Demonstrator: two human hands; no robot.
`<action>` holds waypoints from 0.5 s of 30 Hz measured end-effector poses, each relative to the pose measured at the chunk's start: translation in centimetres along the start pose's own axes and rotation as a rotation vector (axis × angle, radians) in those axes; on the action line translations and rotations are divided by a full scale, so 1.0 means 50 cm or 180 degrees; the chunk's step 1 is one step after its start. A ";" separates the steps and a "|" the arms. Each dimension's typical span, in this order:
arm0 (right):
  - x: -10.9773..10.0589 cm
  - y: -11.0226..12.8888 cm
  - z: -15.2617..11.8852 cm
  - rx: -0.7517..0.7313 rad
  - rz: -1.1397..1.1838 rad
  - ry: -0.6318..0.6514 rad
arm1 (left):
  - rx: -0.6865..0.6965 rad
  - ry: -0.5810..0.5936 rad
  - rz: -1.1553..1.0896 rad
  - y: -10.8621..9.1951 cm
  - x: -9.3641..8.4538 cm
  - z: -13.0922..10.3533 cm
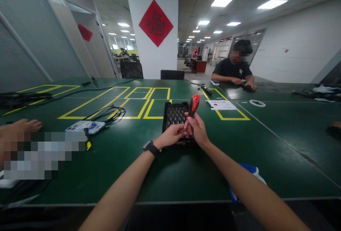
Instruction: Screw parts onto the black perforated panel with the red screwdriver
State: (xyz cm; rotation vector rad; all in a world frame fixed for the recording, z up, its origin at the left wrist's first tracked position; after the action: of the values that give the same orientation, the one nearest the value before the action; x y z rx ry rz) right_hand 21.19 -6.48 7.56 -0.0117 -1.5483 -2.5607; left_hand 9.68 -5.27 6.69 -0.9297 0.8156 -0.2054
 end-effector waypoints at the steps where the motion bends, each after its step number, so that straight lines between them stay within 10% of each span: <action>1: 0.000 0.002 0.000 -0.0032 -0.0029 -0.0030 | -0.0049 -0.0090 0.0059 0.003 -0.001 0.000; 15: 0.000 -0.005 0.001 0.0038 0.0086 0.0013 | 0.0022 0.0018 -0.0182 0.006 0.001 -0.002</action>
State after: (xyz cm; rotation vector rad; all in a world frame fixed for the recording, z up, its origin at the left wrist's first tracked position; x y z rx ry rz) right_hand 21.18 -6.34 7.36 -0.0259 -1.5512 -2.5295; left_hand 9.58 -5.15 6.40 -0.9469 0.7936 -0.2604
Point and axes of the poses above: each hand's wrist, its own z-axis towards the middle knuckle, its own x-axis out of the palm, y = z × x, the point moved 4 cm from there along z, towards the middle knuckle, and after that the axes turned 2 degrees about y, right-handed, at the moved point
